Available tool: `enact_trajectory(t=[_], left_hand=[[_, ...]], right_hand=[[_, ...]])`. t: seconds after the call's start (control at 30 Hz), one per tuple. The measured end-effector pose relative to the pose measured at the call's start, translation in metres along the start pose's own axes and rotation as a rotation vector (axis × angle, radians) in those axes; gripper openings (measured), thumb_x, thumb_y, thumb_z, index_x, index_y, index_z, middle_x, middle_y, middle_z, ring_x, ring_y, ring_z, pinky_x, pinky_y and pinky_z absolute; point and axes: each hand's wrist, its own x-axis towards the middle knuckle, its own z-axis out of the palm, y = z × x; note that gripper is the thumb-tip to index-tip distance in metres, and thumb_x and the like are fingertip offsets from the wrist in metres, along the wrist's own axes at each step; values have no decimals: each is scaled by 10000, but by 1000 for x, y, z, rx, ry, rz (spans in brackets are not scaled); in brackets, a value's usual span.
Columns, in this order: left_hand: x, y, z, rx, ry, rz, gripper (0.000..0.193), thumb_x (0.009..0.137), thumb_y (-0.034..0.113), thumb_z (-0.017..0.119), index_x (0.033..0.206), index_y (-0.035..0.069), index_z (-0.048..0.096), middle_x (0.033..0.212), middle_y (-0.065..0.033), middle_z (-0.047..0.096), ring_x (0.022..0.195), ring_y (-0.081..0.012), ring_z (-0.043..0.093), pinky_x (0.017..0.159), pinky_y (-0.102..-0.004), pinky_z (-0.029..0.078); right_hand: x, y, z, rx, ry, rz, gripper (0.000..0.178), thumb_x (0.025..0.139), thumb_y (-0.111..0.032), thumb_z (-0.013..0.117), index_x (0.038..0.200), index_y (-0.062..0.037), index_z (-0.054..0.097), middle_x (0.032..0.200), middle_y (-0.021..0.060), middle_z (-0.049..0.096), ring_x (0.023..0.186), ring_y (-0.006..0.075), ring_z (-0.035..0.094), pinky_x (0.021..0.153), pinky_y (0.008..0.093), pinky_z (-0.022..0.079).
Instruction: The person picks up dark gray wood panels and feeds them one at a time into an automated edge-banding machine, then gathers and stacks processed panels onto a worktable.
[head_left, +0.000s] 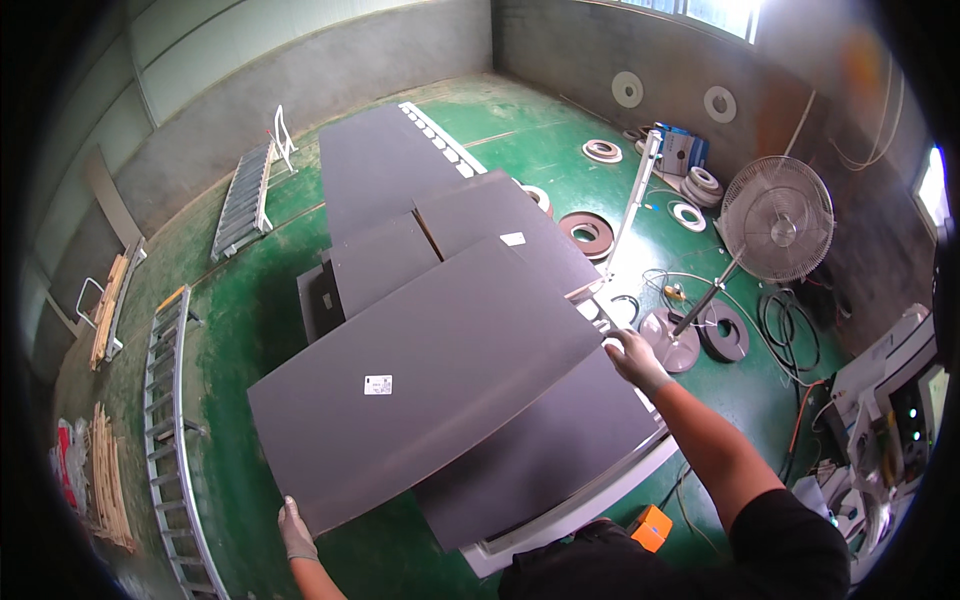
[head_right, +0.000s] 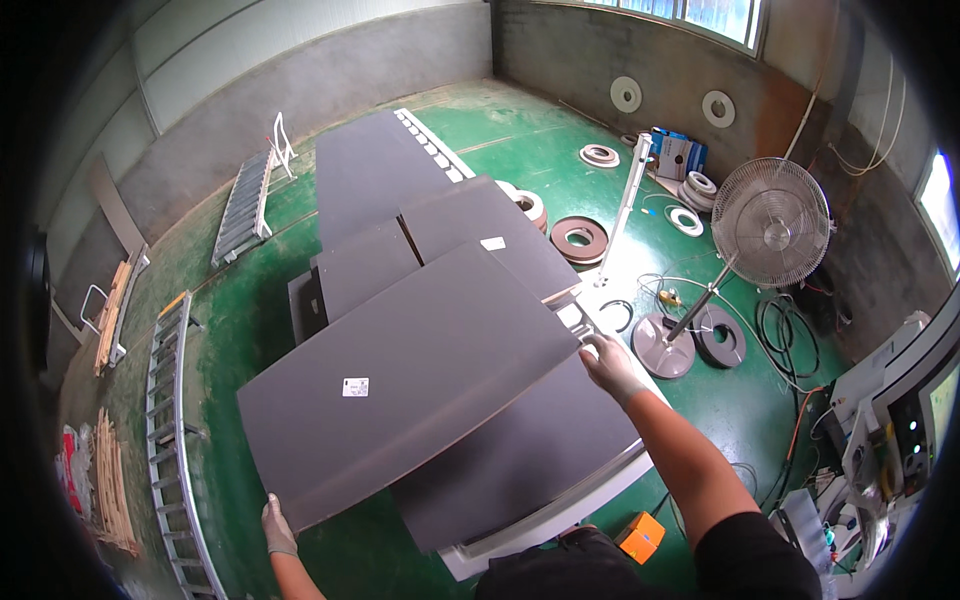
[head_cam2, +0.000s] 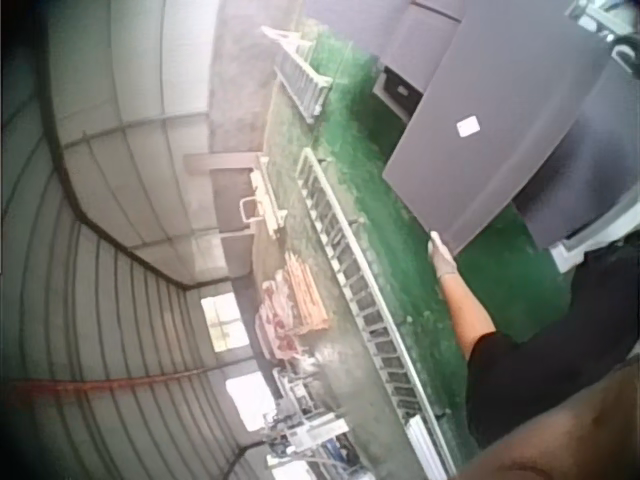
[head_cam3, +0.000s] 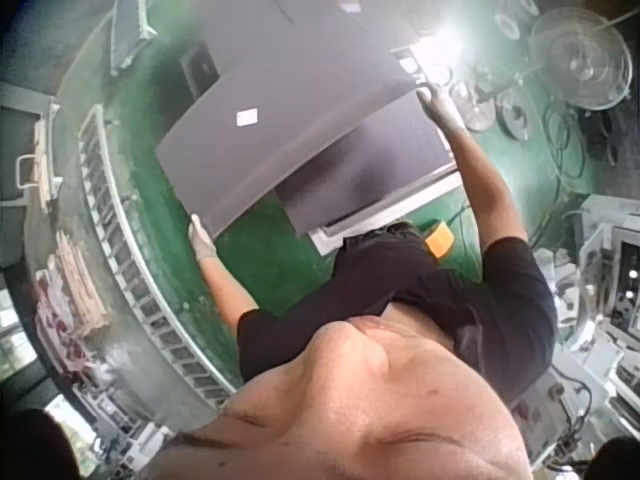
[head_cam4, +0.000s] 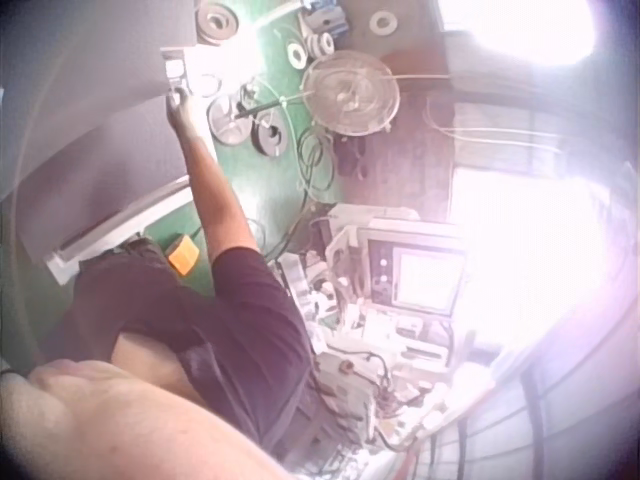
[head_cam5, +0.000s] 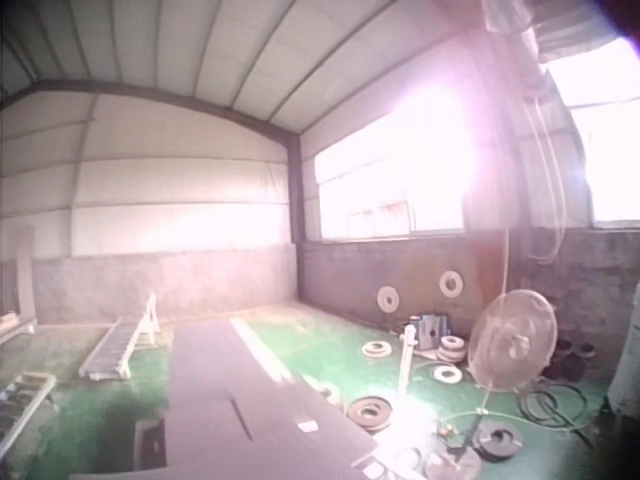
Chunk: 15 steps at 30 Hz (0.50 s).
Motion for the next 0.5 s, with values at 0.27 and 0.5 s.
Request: enact_trajectory(t=[0.27,0.5], left_hand=[[6,3,-8,181,54,37,560,1026,444,473,1169,-88,573,1126,-130,635,1018,-216,587,931,-361,458],[3,-22,-71,115,-67,-78,639,1024,478,448,1276,-103,531,1242,-157,586,1095,-239,559,967,-376,447]], right_hand=[[41,-22,45,190,-182,350,315,975,-242,533,1107,43,554,937,218,636,856,337,637,766,431,500],[-62,2,-13,909,-549,729,304,951,-270,602,1095,-3,593,883,62,609,723,158,590,644,315,507]])
